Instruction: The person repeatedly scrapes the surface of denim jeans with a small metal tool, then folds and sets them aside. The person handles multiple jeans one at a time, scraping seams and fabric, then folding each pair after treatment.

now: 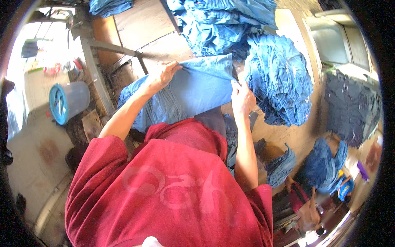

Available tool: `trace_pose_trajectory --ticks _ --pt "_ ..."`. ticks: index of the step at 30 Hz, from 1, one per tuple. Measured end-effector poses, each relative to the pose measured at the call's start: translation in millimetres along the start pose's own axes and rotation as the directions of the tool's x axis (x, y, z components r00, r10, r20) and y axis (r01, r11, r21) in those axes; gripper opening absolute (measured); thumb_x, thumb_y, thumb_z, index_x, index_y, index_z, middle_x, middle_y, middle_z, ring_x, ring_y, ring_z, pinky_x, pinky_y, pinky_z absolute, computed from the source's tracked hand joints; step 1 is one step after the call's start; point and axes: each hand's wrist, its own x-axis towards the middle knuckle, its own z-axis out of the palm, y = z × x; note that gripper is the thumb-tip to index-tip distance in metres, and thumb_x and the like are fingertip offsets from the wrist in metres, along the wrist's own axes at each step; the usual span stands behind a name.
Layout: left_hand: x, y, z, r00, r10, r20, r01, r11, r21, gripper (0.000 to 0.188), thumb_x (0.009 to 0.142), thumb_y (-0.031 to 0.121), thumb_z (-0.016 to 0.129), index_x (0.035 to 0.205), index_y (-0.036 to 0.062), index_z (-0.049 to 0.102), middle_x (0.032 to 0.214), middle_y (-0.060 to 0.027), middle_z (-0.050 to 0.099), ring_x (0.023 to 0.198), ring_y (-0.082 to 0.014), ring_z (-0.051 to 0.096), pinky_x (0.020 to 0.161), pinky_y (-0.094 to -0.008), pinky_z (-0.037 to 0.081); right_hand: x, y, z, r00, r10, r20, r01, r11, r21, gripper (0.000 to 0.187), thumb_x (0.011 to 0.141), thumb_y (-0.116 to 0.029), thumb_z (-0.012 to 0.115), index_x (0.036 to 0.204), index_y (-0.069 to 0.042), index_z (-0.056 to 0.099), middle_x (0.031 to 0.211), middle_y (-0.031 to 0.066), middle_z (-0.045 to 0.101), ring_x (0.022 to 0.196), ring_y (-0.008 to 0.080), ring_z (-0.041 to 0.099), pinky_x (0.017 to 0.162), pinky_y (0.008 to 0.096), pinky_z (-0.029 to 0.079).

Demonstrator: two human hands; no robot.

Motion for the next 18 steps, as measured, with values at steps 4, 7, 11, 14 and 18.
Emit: trace_pose_trajectory --ticks 4,7,11,14,18 --pt "26.9 -18.1 2.4 0.954 -0.201 0.222 0.252 0.939 -0.233 0.048 0.090 0.047 0.086 0.103 0.0030 0.073 0.076 -0.0093 0.067 0.070 -0.0215 0.067 0.066 -0.0426 0.053 25.2 -5.5 -2.0 0.990 0.104 0.098 -0.098 0.993 -0.066 0.035 0.102 -0.047 0.071 0.101 -0.012 0.073 0.088 0.0161 0.077 0.084 0.0402 0.075 0.071 0.0500 0.055" --pt "41.4 -37.8 -16.2 0.672 -0.098 0.734 0.630 0.596 -0.498 0.065 0.083 0.065 0.086 0.098 0.0024 0.081 0.068 -0.0080 0.067 0.068 -0.0125 0.065 0.062 -0.0393 0.051 21.5 -18.7 -8.0 0.985 0.129 0.117 -0.130 0.991 -0.001 0.036 0.102 -0.044 0.072 0.102 -0.008 0.073 0.090 0.0166 0.077 0.084 0.0405 0.075 0.073 0.0489 0.056" --pt "51.2 -41.4 -25.6 0.577 -0.152 0.803 0.699 0.601 -0.389 0.046 0.089 0.051 0.086 0.091 0.0054 0.082 0.070 -0.0036 0.073 0.064 -0.0097 0.061 0.061 -0.0355 0.048 2.0 -67.8 -12.7 0.999 0.013 -0.033 -0.006 0.979 0.205 0.040 0.108 -0.026 0.068 0.134 -0.003 0.048 0.107 0.0260 0.075 0.089 0.0407 0.075 0.080 0.0463 0.057" --pt "49.9 -37.4 -24.7 0.588 -0.215 0.780 0.655 0.692 -0.303 0.051 0.090 0.059 0.080 0.096 0.0089 0.084 0.072 -0.0126 0.072 0.063 -0.0221 0.068 0.065 -0.0400 0.052 -29.7 -122.0 -9.6 0.946 -0.081 0.315 0.001 0.969 0.246 0.018 0.110 -0.008 0.056 0.128 -0.003 0.055 0.103 0.0232 0.075 0.091 0.0397 0.078 0.073 0.0456 0.059" --pt "46.9 -39.4 -23.7 0.788 -0.114 0.605 0.460 0.763 -0.455 0.042 0.090 0.048 0.083 0.093 0.0065 0.082 0.076 -0.0154 0.073 0.068 -0.0305 0.071 0.067 -0.0426 0.054 -48.1 -171.0 25.7 0.944 -0.233 0.232 0.190 0.963 0.193 0.028 0.097 -0.004 0.076 0.123 -0.006 0.067 0.098 0.0125 0.080 0.085 0.0295 0.080 0.071 0.0389 0.063"
